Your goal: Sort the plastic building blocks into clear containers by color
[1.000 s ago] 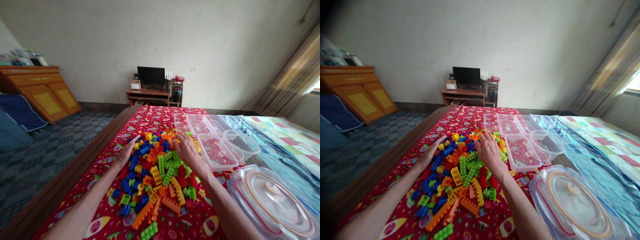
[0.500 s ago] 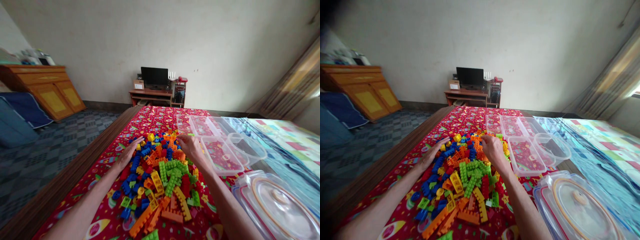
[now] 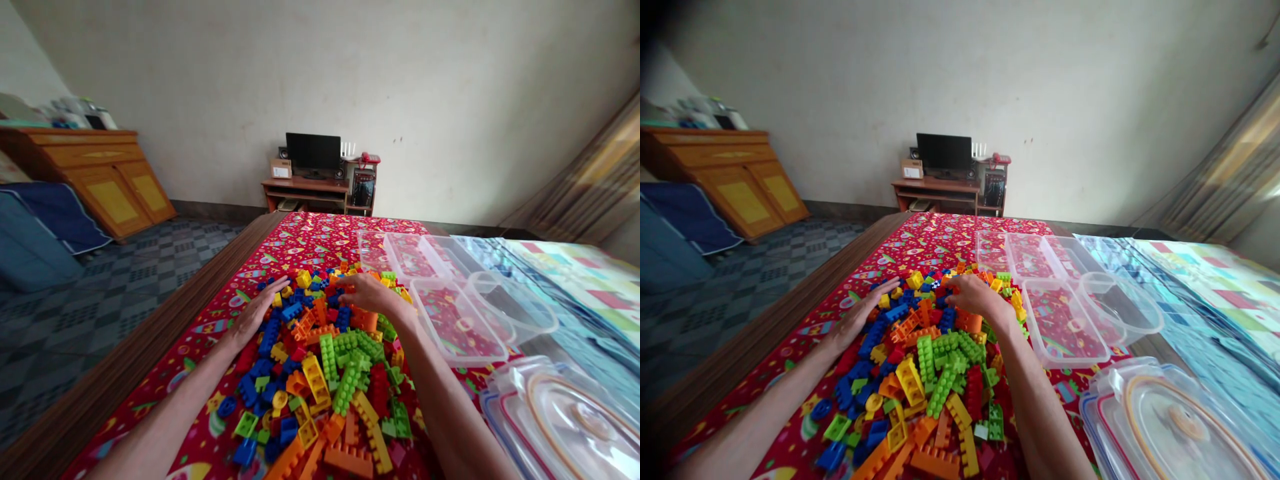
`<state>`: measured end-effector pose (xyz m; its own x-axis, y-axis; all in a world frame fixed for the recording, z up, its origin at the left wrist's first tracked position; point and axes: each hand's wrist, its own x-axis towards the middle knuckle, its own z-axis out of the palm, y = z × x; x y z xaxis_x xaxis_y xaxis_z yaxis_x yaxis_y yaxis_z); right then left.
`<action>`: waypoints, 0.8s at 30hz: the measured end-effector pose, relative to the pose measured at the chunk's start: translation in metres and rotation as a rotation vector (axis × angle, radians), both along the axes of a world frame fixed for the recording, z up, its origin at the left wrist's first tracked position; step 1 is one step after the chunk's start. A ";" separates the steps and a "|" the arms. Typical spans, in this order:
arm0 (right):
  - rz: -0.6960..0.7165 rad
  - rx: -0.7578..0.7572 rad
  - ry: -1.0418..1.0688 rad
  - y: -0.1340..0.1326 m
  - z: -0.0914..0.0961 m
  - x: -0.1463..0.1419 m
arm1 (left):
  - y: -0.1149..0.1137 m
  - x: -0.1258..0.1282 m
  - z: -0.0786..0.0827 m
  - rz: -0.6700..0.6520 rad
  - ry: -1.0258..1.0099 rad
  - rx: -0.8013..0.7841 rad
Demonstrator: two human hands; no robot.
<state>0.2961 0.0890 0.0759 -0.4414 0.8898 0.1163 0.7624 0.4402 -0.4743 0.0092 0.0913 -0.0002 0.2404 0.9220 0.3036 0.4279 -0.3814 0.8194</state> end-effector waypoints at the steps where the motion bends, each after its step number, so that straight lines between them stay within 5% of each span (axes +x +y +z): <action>1: -0.002 0.014 -0.009 -0.001 0.001 0.001 | 0.000 0.000 0.000 0.000 0.007 -0.002; 7: -0.094 0.104 0.167 -0.003 0.008 0.011 | 0.001 -0.004 -0.001 0.002 0.043 0.002; 14: -0.427 0.350 0.353 0.001 0.011 0.016 | -0.001 -0.001 0.000 0.014 0.015 0.018; 24: -0.356 0.277 0.180 0.009 -0.018 0.006 | -0.010 0.009 0.007 0.063 -0.037 0.030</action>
<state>0.3024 0.0984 0.0575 -0.0666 0.9067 0.4165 0.8050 0.2954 -0.5145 0.0180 0.0817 0.0063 0.1705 0.9252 0.3391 0.4218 -0.3795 0.8234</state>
